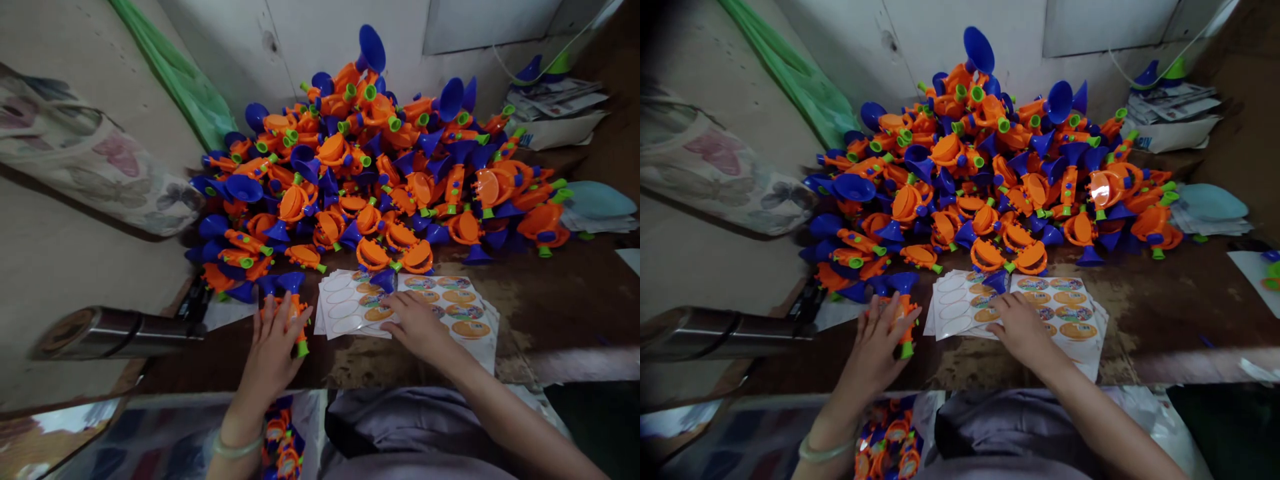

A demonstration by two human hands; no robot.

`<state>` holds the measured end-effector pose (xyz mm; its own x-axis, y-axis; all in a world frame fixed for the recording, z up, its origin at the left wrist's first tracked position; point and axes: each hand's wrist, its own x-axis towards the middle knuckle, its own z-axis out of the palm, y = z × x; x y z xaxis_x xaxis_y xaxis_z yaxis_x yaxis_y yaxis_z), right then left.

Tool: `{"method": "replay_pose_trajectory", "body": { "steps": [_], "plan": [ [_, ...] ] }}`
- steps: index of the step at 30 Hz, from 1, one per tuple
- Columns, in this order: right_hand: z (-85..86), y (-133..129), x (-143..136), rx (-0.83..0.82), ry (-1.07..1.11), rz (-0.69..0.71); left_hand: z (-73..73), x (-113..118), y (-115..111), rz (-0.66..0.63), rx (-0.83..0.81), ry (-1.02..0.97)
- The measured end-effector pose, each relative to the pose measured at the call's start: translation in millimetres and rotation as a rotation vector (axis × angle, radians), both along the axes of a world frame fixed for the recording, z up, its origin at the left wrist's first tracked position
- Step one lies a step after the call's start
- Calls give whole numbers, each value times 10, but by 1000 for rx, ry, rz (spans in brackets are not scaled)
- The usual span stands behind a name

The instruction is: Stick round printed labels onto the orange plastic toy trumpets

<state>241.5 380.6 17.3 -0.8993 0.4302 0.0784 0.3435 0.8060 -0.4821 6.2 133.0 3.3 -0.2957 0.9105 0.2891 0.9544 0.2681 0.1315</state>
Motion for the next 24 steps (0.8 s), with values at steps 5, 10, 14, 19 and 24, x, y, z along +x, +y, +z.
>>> {"method": "replay_pose_trajectory", "body": {
  "steps": [5,10,14,19,24],
  "plan": [
    [-132,-221,-310,114,-57,191,90,33,-25,95,-212,-4],
    [-217,-240,-436,147,-36,219,174,268,194,137,-38,-64],
    [-222,-172,-375,152,67,151,138,557,330,130,298,-400],
    [-46,-102,-139,176,401,126,253,734,480,390,651,-1496],
    [248,-214,86,255,627,591,527,679,564,434,537,-2071]
  ]
}}
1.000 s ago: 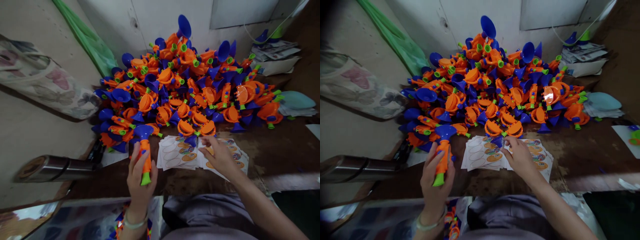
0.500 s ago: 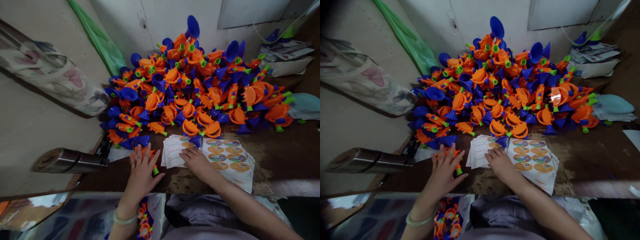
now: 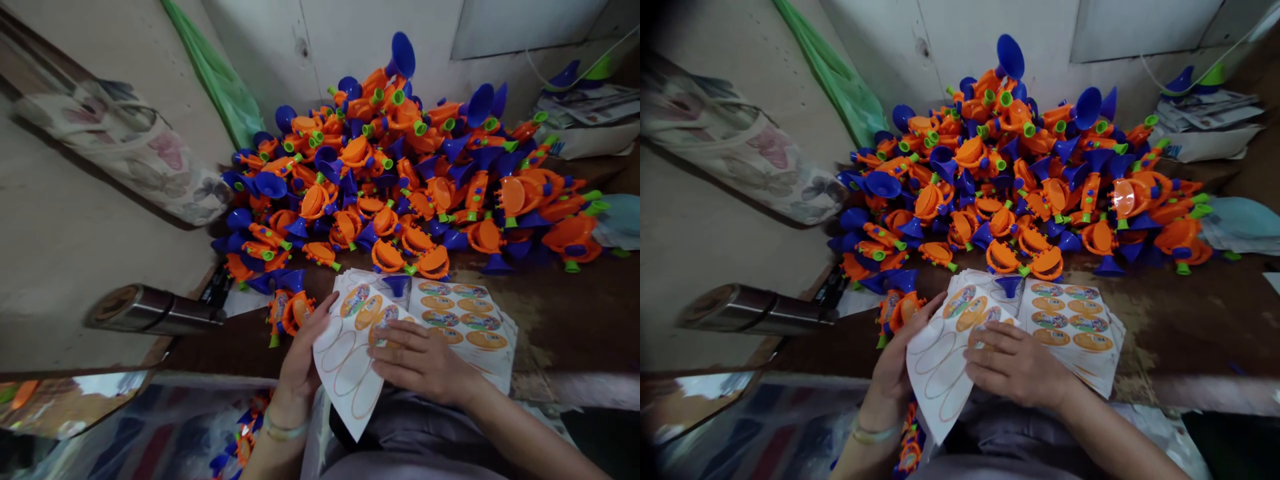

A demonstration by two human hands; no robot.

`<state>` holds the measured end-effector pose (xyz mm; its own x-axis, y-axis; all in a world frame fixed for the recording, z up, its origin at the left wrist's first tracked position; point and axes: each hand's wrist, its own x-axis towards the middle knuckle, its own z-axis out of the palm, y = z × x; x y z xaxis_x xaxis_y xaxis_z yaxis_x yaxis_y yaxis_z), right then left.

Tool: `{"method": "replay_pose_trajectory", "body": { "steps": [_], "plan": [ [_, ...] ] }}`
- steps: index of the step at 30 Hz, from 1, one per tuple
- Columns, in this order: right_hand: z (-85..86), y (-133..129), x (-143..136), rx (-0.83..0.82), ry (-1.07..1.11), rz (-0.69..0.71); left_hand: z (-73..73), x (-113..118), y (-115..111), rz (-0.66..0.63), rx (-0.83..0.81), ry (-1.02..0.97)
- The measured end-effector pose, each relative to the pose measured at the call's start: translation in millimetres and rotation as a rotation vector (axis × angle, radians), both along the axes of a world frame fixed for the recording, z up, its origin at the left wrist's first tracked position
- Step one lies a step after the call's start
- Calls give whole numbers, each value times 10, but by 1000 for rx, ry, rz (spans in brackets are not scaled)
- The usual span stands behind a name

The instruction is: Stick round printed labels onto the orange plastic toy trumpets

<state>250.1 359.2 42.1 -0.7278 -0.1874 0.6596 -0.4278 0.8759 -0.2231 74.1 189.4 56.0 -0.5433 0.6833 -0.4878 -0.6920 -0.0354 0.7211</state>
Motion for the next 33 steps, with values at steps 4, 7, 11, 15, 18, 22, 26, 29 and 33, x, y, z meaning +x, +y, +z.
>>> {"method": "replay_pose_trajectory", "body": {
  "steps": [4,7,11,15,18,22,26,29,33],
  "plan": [
    [110,-21,58,-143,-59,-146,40,95,10,-10,-75,146],
    [146,33,33,-370,-15,-357,-15,183,-13,-74,-70,263],
    [188,52,-21,-657,-123,-425,-57,215,-49,-239,-26,404],
    [198,-8,-11,-882,-113,-459,-27,217,-45,-270,-10,460],
    [186,-30,32,-961,-184,-454,14,204,-35,-300,-21,526],
    [176,-14,88,-983,-250,-488,128,101,-40,-418,-33,756],
    [204,-64,106,-899,-236,-520,331,47,42,-573,-24,966],
    [238,-148,102,-856,-238,-465,442,148,204,-534,-24,1047],
    [269,-211,119,-786,-209,-440,444,325,384,-473,-42,1001]
  ]
}}
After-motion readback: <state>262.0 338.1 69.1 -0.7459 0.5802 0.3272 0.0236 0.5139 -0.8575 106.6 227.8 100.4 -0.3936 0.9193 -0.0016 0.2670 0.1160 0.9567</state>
